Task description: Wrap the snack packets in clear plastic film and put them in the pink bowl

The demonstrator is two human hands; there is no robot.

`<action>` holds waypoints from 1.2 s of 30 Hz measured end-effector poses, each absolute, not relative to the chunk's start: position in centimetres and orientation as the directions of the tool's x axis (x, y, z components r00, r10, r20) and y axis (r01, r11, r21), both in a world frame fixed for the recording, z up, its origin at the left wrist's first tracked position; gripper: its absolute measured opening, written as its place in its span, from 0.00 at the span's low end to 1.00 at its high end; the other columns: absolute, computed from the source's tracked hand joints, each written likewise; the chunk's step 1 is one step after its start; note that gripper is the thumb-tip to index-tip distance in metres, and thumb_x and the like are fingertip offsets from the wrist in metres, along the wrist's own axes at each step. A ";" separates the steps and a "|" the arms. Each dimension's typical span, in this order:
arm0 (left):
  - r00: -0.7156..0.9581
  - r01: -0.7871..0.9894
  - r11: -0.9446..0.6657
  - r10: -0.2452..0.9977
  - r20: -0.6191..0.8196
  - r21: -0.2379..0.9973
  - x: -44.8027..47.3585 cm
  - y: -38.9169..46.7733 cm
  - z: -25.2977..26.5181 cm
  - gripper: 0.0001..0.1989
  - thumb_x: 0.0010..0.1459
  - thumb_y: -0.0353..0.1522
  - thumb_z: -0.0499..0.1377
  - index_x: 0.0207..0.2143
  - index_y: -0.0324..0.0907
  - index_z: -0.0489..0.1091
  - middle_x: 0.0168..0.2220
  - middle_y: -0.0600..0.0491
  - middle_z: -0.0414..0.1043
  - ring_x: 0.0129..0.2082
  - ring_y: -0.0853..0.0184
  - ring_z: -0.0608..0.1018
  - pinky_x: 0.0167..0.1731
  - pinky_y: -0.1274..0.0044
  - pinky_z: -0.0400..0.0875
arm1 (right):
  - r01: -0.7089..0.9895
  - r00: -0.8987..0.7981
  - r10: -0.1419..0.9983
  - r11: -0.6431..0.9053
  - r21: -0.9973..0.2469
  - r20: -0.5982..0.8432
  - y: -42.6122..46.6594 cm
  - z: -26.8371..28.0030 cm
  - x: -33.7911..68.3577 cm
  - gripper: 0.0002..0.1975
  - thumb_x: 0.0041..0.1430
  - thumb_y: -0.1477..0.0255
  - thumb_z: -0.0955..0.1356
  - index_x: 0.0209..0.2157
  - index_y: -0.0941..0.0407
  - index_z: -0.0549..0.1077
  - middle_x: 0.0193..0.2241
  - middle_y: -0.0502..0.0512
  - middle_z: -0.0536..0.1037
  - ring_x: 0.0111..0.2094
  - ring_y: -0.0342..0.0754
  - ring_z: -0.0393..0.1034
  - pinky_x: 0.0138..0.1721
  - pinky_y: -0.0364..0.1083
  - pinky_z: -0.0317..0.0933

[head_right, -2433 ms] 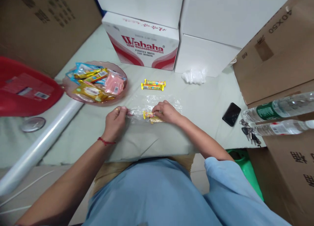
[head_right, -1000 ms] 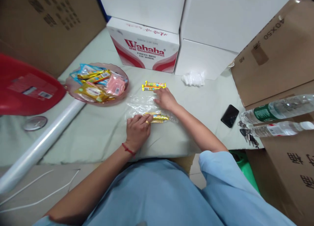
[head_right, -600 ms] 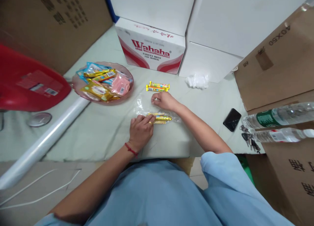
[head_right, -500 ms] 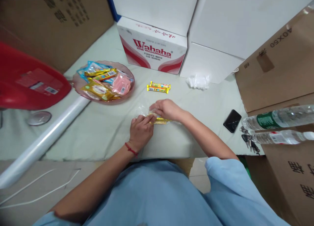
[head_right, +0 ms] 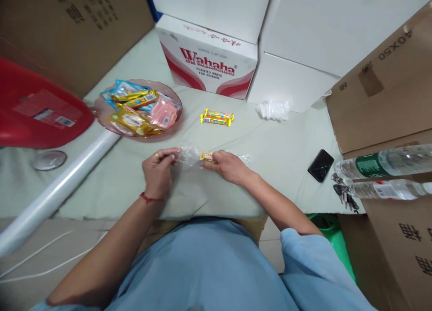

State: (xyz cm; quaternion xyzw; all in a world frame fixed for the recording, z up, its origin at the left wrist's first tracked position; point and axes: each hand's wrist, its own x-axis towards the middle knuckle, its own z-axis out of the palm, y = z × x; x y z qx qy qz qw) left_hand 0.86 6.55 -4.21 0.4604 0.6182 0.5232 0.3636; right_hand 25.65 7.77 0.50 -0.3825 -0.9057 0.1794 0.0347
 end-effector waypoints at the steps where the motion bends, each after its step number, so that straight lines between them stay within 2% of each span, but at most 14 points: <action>1: -0.376 0.205 0.066 0.926 0.016 0.976 0.3 7.1 -4.1 0.17 0.63 0.41 0.56 0.43 0.42 0.80 0.42 0.48 0.83 0.42 0.61 0.82 0.43 0.70 0.77 | 0.680 -0.703 0.708 0.640 -0.358 -0.071 7.8 0.4 25.6 0.18 0.77 0.70 0.64 0.61 0.43 0.77 0.42 0.55 0.73 0.43 0.52 0.63 0.43 0.47 0.56; 5: -0.338 0.459 0.117 0.940 0.051 0.881 0.0 8.9 -4.0 0.23 0.71 0.47 0.47 0.41 0.43 0.77 0.48 0.43 0.82 0.52 0.56 0.78 0.58 0.61 0.70 | 0.687 -0.681 0.729 0.602 -0.407 -0.069 7.9 0.5 25.5 0.16 0.77 0.67 0.63 0.59 0.46 0.78 0.41 0.55 0.73 0.43 0.52 0.63 0.43 0.46 0.56; 9: -0.217 0.619 0.111 0.976 0.034 0.777 2.0 9.2 -4.3 0.17 0.57 0.48 0.64 0.35 0.44 0.75 0.56 0.40 0.77 0.65 0.47 0.69 0.66 0.55 0.63 | 0.652 -0.690 0.722 0.587 -0.480 -0.054 8.1 0.8 25.7 0.14 0.76 0.69 0.64 0.51 0.50 0.82 0.39 0.55 0.72 0.41 0.51 0.63 0.44 0.46 0.58; 11: -0.171 0.550 0.094 0.985 0.002 0.830 2.8 8.8 -4.0 0.16 0.51 0.45 0.68 0.35 0.43 0.75 0.52 0.42 0.78 0.58 0.50 0.75 0.61 0.60 0.69 | 0.631 -0.700 0.713 0.591 -0.502 -0.041 8.2 0.7 25.9 0.14 0.74 0.73 0.64 0.48 0.50 0.83 0.39 0.54 0.71 0.40 0.50 0.62 0.44 0.46 0.59; 13: -0.119 0.395 0.108 0.991 -0.065 0.913 3.0 8.3 -3.3 0.14 0.51 0.43 0.66 0.34 0.43 0.74 0.40 0.49 0.79 0.42 0.59 0.78 0.47 0.68 0.75 | 0.623 -0.700 0.713 0.582 -0.522 -0.042 8.4 0.5 26.2 0.15 0.71 0.76 0.64 0.46 0.51 0.83 0.39 0.54 0.72 0.40 0.50 0.63 0.44 0.46 0.60; 15: -0.101 0.265 0.141 0.988 -0.118 0.954 3.1 7.7 -2.3 0.13 0.51 0.42 0.66 0.31 0.43 0.71 0.29 0.56 0.73 0.30 0.67 0.73 0.34 0.75 0.70 | 0.619 -0.695 0.718 0.566 -0.544 -0.045 8.5 0.3 26.4 0.16 0.69 0.78 0.64 0.46 0.52 0.83 0.40 0.54 0.72 0.41 0.49 0.64 0.44 0.45 0.61; 18: -0.172 0.256 0.099 0.983 -0.056 0.962 3.6 6.9 -0.7 0.11 0.52 0.38 0.66 0.29 0.44 0.68 0.25 0.59 0.69 0.26 0.70 0.70 0.30 0.77 0.65 | 0.608 -0.699 0.715 0.572 -0.551 -0.030 8.6 0.1 26.1 0.17 0.68 0.79 0.63 0.47 0.52 0.83 0.41 0.55 0.73 0.41 0.49 0.65 0.45 0.46 0.63; 20: -0.167 0.341 0.011 0.985 0.049 0.940 4.7 6.5 0.2 0.07 0.55 0.36 0.64 0.33 0.44 0.71 0.29 0.57 0.74 0.28 0.68 0.73 0.32 0.76 0.68 | 0.606 -0.705 0.709 0.592 -0.531 -0.016 8.4 0.1 25.7 0.18 0.69 0.78 0.63 0.49 0.52 0.83 0.41 0.56 0.74 0.42 0.51 0.65 0.47 0.47 0.64; 22: -0.035 0.467 -0.127 0.986 0.161 0.875 6.1 5.9 0.6 0.05 0.61 0.34 0.61 0.38 0.44 0.73 0.35 0.53 0.79 0.35 0.64 0.79 0.38 0.73 0.71 | 0.594 -0.709 0.705 0.609 -0.525 0.014 8.0 0.2 25.6 0.18 0.69 0.78 0.62 0.49 0.53 0.83 0.43 0.58 0.75 0.46 0.53 0.67 0.51 0.50 0.65; 26: 0.271 0.671 -0.396 0.918 0.290 0.626 8.2 4.4 0.0 0.13 0.70 0.34 0.54 0.49 0.43 0.77 0.52 0.45 0.83 0.53 0.56 0.80 0.52 0.64 0.68 | 0.497 -0.715 0.695 0.582 -0.644 0.075 6.9 0.9 27.4 0.13 0.69 0.70 0.66 0.46 0.53 0.83 0.50 0.63 0.78 0.54 0.57 0.69 0.58 0.55 0.66; 28: 0.352 0.724 -0.473 0.879 0.321 0.503 8.4 3.5 -0.9 0.15 0.71 0.32 0.54 0.55 0.43 0.76 0.59 0.44 0.80 0.59 0.54 0.78 0.55 0.61 0.65 | 0.504 -0.626 0.777 0.471 -0.724 0.069 6.2 1.0 29.2 0.13 0.71 0.66 0.66 0.47 0.52 0.83 0.48 0.61 0.80 0.50 0.56 0.73 0.56 0.55 0.69; 31: 0.439 0.751 -0.544 0.834 0.334 0.374 8.2 2.5 -2.1 0.19 0.69 0.28 0.54 0.58 0.42 0.76 0.64 0.44 0.76 0.61 0.53 0.75 0.54 0.60 0.63 | 0.664 -0.222 0.972 0.210 -0.718 0.080 5.3 -0.1 31.8 0.17 0.72 0.60 0.65 0.51 0.52 0.81 0.47 0.62 0.80 0.48 0.57 0.74 0.53 0.57 0.70; 33: 0.456 0.763 -0.552 0.828 0.325 0.337 8.1 2.2 -2.6 0.21 0.69 0.26 0.54 0.60 0.42 0.75 0.65 0.43 0.75 0.60 0.53 0.76 0.51 0.60 0.63 | 0.754 -0.010 0.996 0.068 -0.653 0.092 4.5 -1.4 32.8 0.18 0.67 0.58 0.69 0.51 0.54 0.80 0.51 0.66 0.79 0.53 0.61 0.72 0.57 0.63 0.66; 36: 0.457 0.780 -0.543 0.834 0.310 0.310 8.3 2.1 -3.0 0.21 0.69 0.26 0.53 0.60 0.44 0.76 0.66 0.43 0.74 0.57 0.52 0.77 0.48 0.60 0.63 | 0.770 0.050 0.998 -0.008 -0.638 0.047 3.1 -2.8 33.2 0.13 0.61 0.58 0.72 0.41 0.53 0.79 0.54 0.68 0.77 0.59 0.65 0.68 0.63 0.68 0.60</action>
